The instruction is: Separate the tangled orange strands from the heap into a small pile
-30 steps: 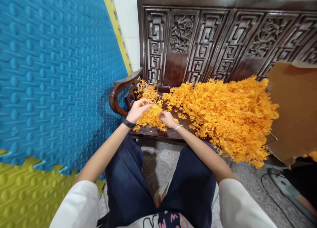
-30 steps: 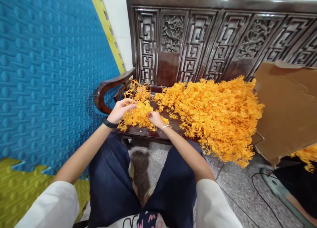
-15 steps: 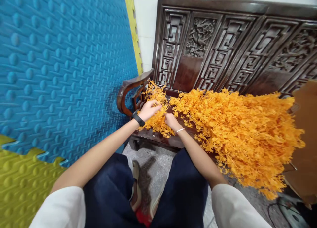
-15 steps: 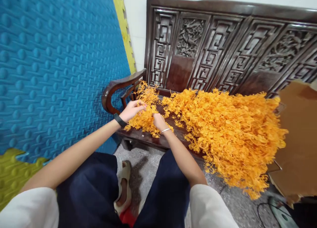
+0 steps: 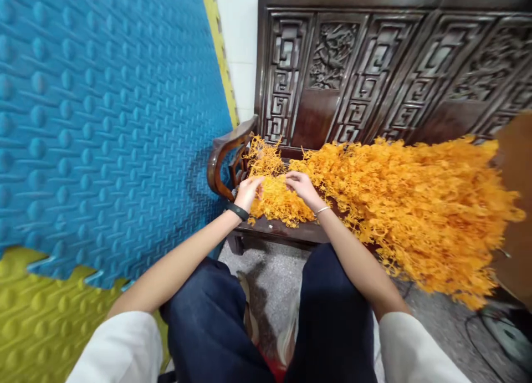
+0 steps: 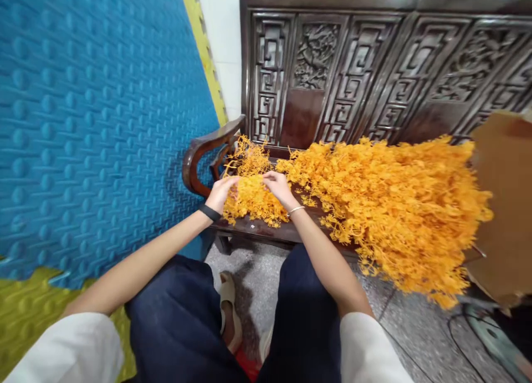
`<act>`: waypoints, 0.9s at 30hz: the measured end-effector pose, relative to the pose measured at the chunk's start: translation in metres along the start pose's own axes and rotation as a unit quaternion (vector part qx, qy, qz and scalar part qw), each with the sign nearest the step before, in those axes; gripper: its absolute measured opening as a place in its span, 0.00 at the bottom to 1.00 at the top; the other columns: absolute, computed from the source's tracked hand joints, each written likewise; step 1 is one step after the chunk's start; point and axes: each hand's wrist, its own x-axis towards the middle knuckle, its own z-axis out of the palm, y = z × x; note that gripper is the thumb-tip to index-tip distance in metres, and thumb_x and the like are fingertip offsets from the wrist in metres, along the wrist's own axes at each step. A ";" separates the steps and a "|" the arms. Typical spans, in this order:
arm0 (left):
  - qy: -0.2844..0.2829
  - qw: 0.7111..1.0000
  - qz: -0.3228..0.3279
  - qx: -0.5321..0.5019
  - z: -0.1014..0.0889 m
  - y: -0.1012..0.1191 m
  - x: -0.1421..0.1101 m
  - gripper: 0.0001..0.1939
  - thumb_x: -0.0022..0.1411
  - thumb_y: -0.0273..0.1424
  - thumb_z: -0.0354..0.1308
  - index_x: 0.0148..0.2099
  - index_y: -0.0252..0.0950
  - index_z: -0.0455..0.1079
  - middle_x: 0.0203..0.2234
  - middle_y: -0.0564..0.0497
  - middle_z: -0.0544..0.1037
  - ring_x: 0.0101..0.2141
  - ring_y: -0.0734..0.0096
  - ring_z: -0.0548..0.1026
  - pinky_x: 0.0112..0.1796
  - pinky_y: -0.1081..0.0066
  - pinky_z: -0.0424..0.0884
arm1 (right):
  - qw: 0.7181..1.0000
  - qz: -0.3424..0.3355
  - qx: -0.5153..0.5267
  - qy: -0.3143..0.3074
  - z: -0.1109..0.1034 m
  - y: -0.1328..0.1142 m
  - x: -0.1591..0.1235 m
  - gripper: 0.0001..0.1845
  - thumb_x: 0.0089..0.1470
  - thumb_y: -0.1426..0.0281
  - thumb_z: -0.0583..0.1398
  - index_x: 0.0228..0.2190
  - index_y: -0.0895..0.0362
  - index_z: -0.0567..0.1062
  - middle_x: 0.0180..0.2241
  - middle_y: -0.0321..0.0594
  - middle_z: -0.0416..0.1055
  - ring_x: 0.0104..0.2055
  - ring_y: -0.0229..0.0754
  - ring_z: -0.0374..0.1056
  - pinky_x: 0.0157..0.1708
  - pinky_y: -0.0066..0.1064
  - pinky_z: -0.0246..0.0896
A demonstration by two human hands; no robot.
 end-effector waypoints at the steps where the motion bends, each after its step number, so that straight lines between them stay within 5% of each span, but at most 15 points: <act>1: 0.012 1.000 0.014 -0.008 0.002 0.002 -0.001 0.10 0.56 0.31 0.53 0.24 0.35 0.59 0.14 0.59 0.62 0.15 0.81 0.61 0.17 0.78 0.58 | 1.000 0.000 0.021 -0.001 -0.003 -0.003 -0.004 0.10 0.45 0.64 0.59 0.24 0.59 0.71 0.20 0.36 0.68 0.20 0.33 0.63 0.21 0.25 0.58; 6: -0.010 0.999 0.044 -0.016 0.010 0.007 -0.013 0.10 0.47 0.31 0.59 0.23 0.34 0.61 0.17 0.58 0.64 0.20 0.79 0.63 0.20 0.77 0.62 | 0.988 -0.013 0.153 -0.035 -0.029 -0.014 -0.023 0.19 0.48 0.54 0.59 0.30 0.58 0.75 0.28 0.39 0.70 0.27 0.33 0.66 0.25 0.24 0.59; 11: -0.089 0.982 0.146 0.082 0.024 0.013 -0.028 0.11 0.48 0.35 0.61 0.29 0.34 0.66 0.26 0.54 0.70 0.29 0.73 0.68 0.30 0.73 0.65 | 0.990 -0.078 0.110 -0.031 -0.041 -0.012 -0.038 0.15 0.41 0.63 0.66 0.34 0.55 0.76 0.29 0.34 0.70 0.28 0.31 0.64 0.28 0.24 0.60; 18: -0.028 0.831 0.488 0.266 0.027 0.029 -0.044 0.16 0.58 0.39 0.54 0.45 0.34 0.67 0.40 0.45 0.71 0.44 0.62 0.68 0.47 0.61 0.64 | 0.937 -0.150 0.306 0.083 -0.037 -0.017 -0.024 0.06 0.49 0.65 0.61 0.30 0.54 0.73 0.33 0.35 0.71 0.34 0.33 0.67 0.38 0.27 0.65; 22: -0.131 0.820 0.530 0.175 0.022 0.021 -0.045 0.28 0.59 0.44 0.51 0.58 0.34 0.59 0.35 0.46 0.75 0.35 0.67 0.73 0.40 0.64 0.69 | 0.902 -0.125 0.405 0.079 -0.039 -0.026 -0.020 0.02 0.52 0.68 0.59 0.30 0.52 0.71 0.33 0.33 0.71 0.34 0.31 0.68 0.43 0.25 0.65; 25: -0.224 0.825 0.517 0.023 0.014 0.022 -0.046 0.34 0.57 0.52 0.47 0.58 0.35 0.59 0.35 0.46 0.75 0.28 0.69 0.74 0.31 0.68 0.71 | 0.881 -0.123 0.456 0.030 -0.035 -0.030 -0.026 0.01 0.51 0.68 0.59 0.30 0.51 0.70 0.32 0.30 0.71 0.33 0.29 0.68 0.40 0.22 0.67; 27: -0.230 0.824 0.516 -0.054 0.005 0.034 -0.048 0.36 0.53 0.56 0.47 0.56 0.36 0.62 0.39 0.44 0.74 0.32 0.65 0.74 0.34 0.65 0.72 | 0.872 -0.110 0.476 -0.011 -0.029 -0.032 -0.032 0.03 0.50 0.67 0.61 0.30 0.50 0.69 0.31 0.28 0.71 0.32 0.28 0.68 0.38 0.20 0.67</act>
